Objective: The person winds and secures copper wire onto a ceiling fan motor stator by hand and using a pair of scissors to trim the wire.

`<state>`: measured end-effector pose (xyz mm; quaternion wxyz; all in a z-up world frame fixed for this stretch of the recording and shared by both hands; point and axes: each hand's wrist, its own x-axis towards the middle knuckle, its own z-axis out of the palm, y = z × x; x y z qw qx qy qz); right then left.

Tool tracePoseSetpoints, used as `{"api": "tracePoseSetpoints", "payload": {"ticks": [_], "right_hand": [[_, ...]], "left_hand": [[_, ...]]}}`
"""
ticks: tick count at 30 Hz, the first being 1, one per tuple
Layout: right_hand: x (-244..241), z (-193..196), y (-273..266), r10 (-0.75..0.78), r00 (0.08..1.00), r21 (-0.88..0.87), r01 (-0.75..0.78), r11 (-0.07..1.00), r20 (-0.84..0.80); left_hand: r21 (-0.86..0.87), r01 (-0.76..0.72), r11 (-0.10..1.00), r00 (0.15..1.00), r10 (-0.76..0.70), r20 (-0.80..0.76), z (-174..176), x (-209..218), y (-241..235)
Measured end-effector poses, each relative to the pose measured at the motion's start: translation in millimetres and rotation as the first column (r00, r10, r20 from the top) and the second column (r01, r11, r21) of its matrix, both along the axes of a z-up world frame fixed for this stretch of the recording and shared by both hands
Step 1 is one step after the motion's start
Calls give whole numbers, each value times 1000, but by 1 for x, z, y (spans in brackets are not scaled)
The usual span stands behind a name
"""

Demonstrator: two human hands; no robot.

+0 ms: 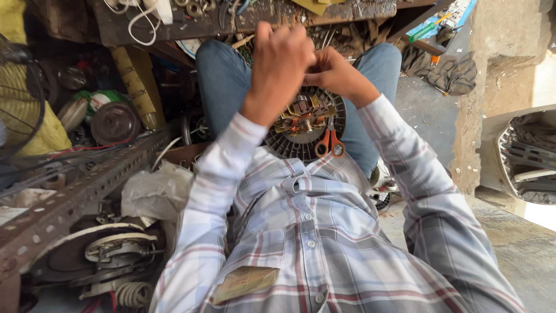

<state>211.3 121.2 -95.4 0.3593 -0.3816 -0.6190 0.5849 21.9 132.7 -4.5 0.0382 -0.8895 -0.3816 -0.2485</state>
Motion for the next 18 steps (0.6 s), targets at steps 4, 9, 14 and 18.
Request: {"api": "tracePoseSetpoints", "payload": {"ticks": [4, 9, 14, 18], "right_hand": [[23, 9, 3, 188, 981, 207, -192, 959, 40], [12, 41, -48, -233, 909, 559, 0, 829, 346], [-13, 62, -131, -425, 806, 786, -78, 614, 412], [-22, 61, -152, -433, 794, 691, 23, 723, 426]], "left_hand": [[-3, 35, 999, 999, -35, 22, 20, -6, -74], [-286, 136, 949, 991, -130, 40, 12, -35, -139], [-417, 205, 885, 971, -132, 199, 18, -57, -148], [-321, 136, 937, 982, -85, 168, 21, -67, -106]]}}
